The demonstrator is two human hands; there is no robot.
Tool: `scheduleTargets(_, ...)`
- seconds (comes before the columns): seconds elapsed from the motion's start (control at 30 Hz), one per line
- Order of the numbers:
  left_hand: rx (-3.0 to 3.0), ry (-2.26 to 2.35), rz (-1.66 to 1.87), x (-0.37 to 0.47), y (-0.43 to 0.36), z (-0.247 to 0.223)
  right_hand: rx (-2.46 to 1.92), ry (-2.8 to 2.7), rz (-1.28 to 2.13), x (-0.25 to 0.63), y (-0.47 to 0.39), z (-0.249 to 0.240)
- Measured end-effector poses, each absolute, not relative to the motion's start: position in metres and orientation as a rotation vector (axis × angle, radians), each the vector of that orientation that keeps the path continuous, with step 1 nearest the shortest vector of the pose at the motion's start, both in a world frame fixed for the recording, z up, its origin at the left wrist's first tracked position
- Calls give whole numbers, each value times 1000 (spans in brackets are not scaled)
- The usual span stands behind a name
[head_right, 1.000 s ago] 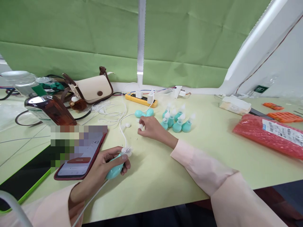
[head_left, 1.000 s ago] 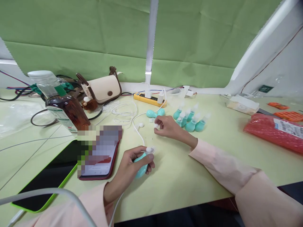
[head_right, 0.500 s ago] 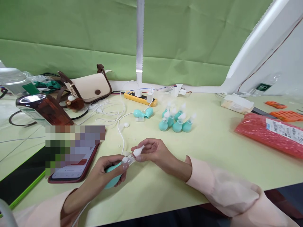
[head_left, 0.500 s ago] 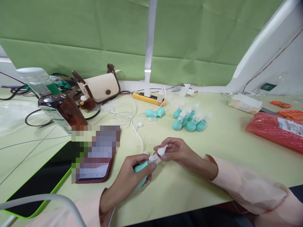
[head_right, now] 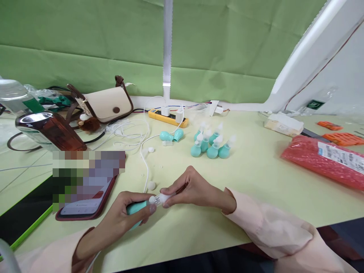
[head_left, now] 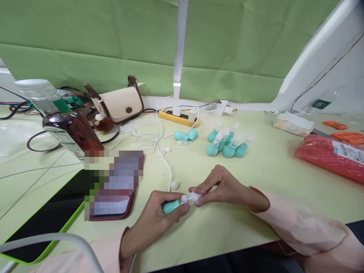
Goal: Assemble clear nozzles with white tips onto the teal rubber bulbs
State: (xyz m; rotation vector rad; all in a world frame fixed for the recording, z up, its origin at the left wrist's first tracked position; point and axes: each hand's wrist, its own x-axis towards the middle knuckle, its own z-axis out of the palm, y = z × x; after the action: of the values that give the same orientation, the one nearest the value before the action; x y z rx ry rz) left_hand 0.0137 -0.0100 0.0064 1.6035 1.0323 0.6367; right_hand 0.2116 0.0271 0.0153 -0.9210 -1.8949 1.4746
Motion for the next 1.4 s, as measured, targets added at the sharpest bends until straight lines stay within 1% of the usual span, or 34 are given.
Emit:
scheduleTargets(0.2, 1712, 940, 644, 15, -16, 6, -890, -2102, 1579, 215, 25, 23)
scheduleTargets(0.43, 1746, 971, 761, 14, -16, -2, -877, -2009, 1510, 210, 26, 12)
scheduleTargets(0.6, 1764, 975, 775, 13, -16, -2, -850, -1909, 1535, 207, 26, 8)
scheduleTargets(0.7, 1794, 931, 744, 14, -14, 2, -851, -1923, 1480, 206, 24, 10)
scheduleTargets(0.8, 1794, 871, 735, 12, -14, 3, -812, -2030, 1339, 209, 24, 20)
scheduleTargets(0.93, 1702, 982, 845, 8, -21, -6, -775, -2237, 1176, 222, 29, 47)
scheduleTargets(1.03, 1633, 1035, 788, 6, -22, -9, -932, -2352, 1010, 240, 37, 68)
scheduleTargets(1.13, 1649, 1089, 797, 8, -17, -6, -1157, -2435, 740, 260, 47, 82)
scheduleTargets(1.27, 1920, 1028, 719, 12, -15, -2, -1458, -2510, 390, 281, 60, 89)
scheduleTargets(1.4, 2123, 1013, 665, 13, -21, -3, -1583, -2537, 240, 291, 66, 91)
